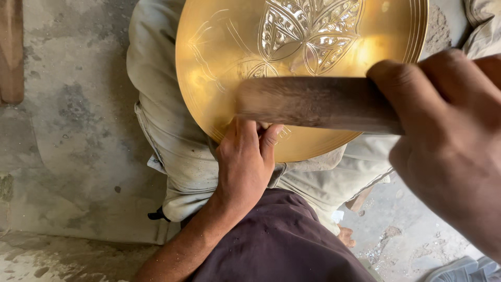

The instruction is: The person sits cross-legged on the floor with a brass plate on their lap, holds a chisel against the floral pattern, and strikes the chisel with a wooden mallet to emboss the design, repositioning the chisel to different parts of the pattern.

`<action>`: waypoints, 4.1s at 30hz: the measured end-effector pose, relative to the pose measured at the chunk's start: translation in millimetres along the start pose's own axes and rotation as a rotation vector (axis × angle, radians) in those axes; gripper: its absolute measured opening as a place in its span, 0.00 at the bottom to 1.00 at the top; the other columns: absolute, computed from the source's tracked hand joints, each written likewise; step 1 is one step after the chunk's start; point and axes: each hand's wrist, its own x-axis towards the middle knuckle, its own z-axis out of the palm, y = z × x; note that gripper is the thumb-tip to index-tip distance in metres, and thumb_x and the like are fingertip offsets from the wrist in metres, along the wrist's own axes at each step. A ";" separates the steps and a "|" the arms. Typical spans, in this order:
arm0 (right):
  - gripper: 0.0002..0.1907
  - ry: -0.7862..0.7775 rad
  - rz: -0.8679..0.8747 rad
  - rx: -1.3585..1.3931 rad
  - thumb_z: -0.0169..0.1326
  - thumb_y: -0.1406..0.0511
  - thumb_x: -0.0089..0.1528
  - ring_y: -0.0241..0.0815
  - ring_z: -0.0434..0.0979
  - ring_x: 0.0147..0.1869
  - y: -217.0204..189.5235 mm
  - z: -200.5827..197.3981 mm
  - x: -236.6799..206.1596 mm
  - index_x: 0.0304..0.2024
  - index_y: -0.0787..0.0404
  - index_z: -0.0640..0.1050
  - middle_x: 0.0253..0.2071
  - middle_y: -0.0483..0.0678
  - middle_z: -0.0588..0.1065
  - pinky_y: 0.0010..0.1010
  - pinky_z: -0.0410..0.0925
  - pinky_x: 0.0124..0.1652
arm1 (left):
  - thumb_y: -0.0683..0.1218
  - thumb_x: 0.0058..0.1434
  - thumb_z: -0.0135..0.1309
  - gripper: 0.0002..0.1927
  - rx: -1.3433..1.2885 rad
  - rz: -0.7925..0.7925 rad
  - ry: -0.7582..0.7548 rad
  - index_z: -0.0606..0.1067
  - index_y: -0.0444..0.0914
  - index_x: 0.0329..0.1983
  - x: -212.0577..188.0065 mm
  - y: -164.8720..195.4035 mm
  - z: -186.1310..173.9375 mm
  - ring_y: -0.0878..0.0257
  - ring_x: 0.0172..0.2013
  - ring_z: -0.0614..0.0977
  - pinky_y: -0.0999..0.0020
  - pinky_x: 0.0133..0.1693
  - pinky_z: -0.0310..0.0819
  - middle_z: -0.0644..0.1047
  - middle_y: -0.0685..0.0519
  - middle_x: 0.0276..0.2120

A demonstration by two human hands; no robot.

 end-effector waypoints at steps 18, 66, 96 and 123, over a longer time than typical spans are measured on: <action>0.22 -0.023 -0.014 0.033 0.60 0.79 0.50 0.50 0.79 0.37 12.2 11.1 -11.0 0.47 0.63 0.81 0.35 0.53 0.78 0.42 0.74 0.40 | 0.47 0.72 0.56 0.14 -0.054 0.066 -0.024 0.66 0.34 0.41 2.2 0.1 4.0 0.59 0.29 0.78 0.63 0.30 0.75 0.72 0.50 0.31; 0.22 0.198 0.660 0.455 0.57 0.80 0.56 0.53 0.79 0.38 1.4 104.9 -133.6 0.54 0.76 0.73 0.43 0.65 0.78 0.40 0.73 0.36 | 0.44 0.66 0.60 0.19 0.007 0.368 -0.677 0.70 0.39 0.59 57.6 -8.3 16.7 0.62 0.31 0.85 0.69 0.28 0.81 0.82 0.49 0.39; 0.27 0.209 0.834 1.159 0.56 0.78 0.59 0.42 0.79 0.50 16.0 125.5 -136.2 0.61 0.69 0.69 0.47 0.55 0.75 0.29 0.76 0.51 | 0.45 0.63 0.60 0.21 -0.013 0.370 -0.666 0.71 0.40 0.57 59.1 -14.0 8.5 0.60 0.35 0.86 0.66 0.34 0.84 0.82 0.51 0.37; 0.21 -0.032 0.033 0.029 0.63 0.74 0.52 0.48 0.81 0.38 6.2 14.8 -0.4 0.50 0.60 0.80 0.37 0.53 0.79 0.38 0.75 0.44 | 0.46 0.70 0.58 0.14 -0.026 -0.046 -0.043 0.67 0.33 0.44 0.5 8.1 -4.4 0.48 0.34 0.80 0.54 0.35 0.74 0.75 0.45 0.33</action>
